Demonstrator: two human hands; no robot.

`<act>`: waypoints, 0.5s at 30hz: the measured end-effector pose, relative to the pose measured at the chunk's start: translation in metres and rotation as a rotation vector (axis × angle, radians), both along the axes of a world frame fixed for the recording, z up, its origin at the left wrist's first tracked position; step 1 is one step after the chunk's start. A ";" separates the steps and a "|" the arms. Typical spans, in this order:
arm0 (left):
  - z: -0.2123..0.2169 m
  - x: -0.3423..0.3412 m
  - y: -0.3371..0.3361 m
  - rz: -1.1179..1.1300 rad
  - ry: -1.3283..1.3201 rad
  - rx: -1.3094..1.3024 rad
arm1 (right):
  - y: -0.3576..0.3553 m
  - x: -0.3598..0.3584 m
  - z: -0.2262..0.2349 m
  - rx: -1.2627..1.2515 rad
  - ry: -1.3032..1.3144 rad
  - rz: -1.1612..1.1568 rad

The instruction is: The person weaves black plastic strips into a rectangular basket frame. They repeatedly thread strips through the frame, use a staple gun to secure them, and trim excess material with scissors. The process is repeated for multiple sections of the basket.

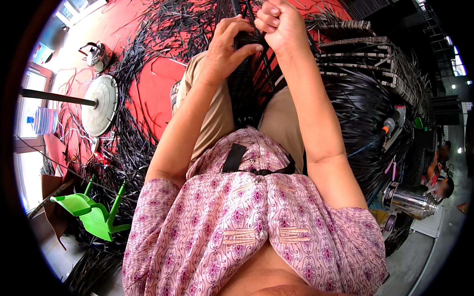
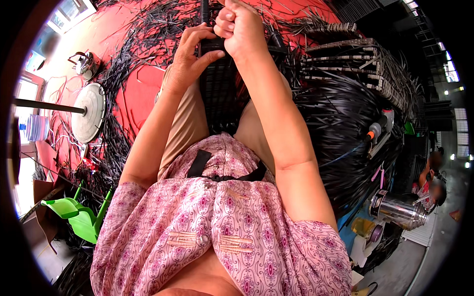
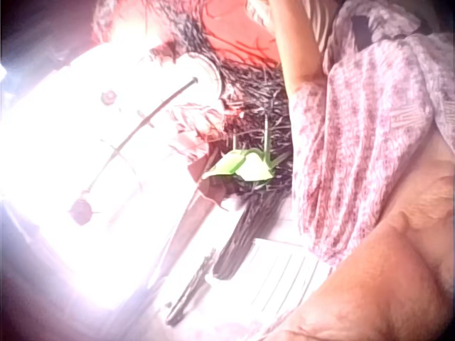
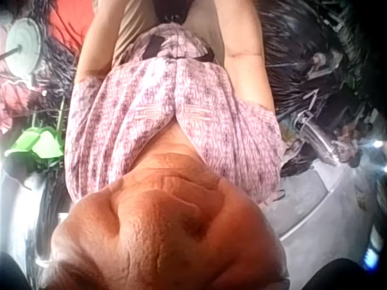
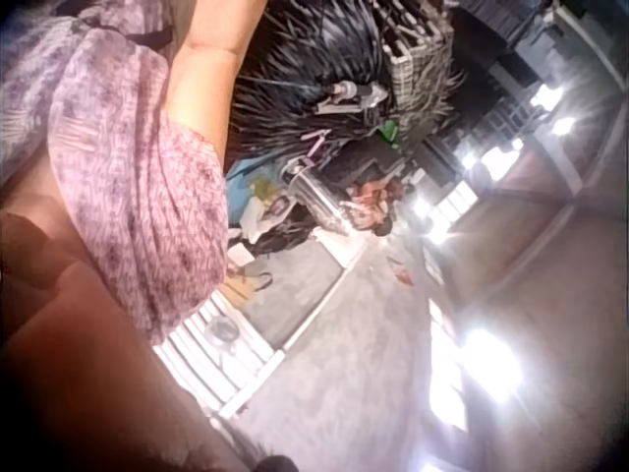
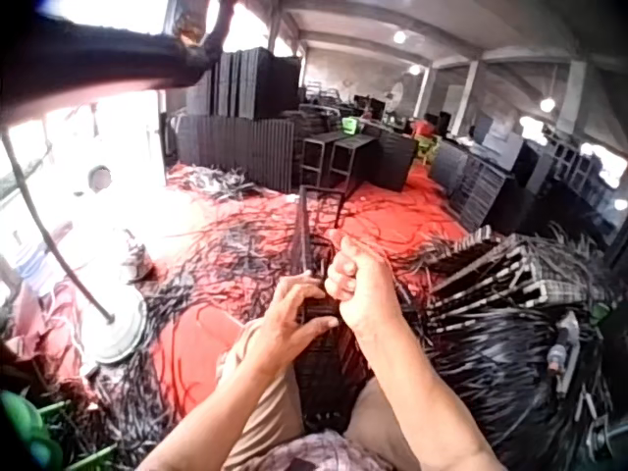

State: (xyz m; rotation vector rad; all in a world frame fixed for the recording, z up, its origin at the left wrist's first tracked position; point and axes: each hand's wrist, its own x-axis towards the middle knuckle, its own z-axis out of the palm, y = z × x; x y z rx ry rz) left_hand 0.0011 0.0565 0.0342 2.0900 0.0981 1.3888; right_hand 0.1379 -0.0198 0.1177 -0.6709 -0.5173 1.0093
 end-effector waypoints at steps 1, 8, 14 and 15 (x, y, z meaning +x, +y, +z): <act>0.003 -0.001 -0.001 -0.005 0.018 0.007 | -0.005 -0.003 0.001 0.023 -0.049 0.000; 0.008 0.008 -0.008 -0.031 -0.004 -0.075 | -0.018 -0.022 0.011 0.064 -0.284 -0.147; 0.010 0.011 -0.014 -0.057 -0.056 -0.160 | -0.041 -0.042 -0.006 -0.016 -0.631 -0.370; 0.008 0.010 -0.015 -0.056 -0.052 -0.145 | -0.042 -0.044 -0.015 -0.001 -0.721 -0.421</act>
